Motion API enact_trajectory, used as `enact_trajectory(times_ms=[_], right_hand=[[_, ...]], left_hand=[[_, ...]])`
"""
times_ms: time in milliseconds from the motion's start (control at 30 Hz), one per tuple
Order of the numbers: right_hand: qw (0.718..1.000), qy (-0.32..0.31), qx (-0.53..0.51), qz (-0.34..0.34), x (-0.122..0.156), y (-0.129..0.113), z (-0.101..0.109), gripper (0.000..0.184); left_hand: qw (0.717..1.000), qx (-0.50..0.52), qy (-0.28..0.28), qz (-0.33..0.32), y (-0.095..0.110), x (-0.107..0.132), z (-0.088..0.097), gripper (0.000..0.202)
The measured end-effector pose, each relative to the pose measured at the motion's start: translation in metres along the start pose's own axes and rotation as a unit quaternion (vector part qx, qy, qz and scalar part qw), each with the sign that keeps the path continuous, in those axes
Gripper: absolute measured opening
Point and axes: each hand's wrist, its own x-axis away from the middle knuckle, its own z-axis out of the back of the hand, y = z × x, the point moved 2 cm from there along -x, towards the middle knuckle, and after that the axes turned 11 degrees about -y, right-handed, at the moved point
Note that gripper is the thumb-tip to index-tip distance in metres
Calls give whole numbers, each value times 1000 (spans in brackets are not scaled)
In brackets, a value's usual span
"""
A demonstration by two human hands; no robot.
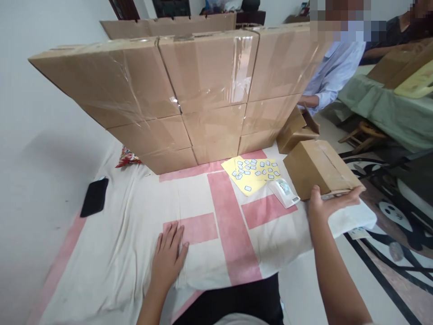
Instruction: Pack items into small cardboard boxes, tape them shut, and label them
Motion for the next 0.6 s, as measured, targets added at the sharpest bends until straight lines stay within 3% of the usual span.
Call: enact_trajectory(times_ms=[200,600], right_hand=[[999,-1,-17,37,4,-9,-4,128],[996,-79,-21,22,-2,-15,-9,121]], left_hand=[[999,44,-4,-1,0,-1,3,59],[998,54,8,-9,1,-2,1,57]])
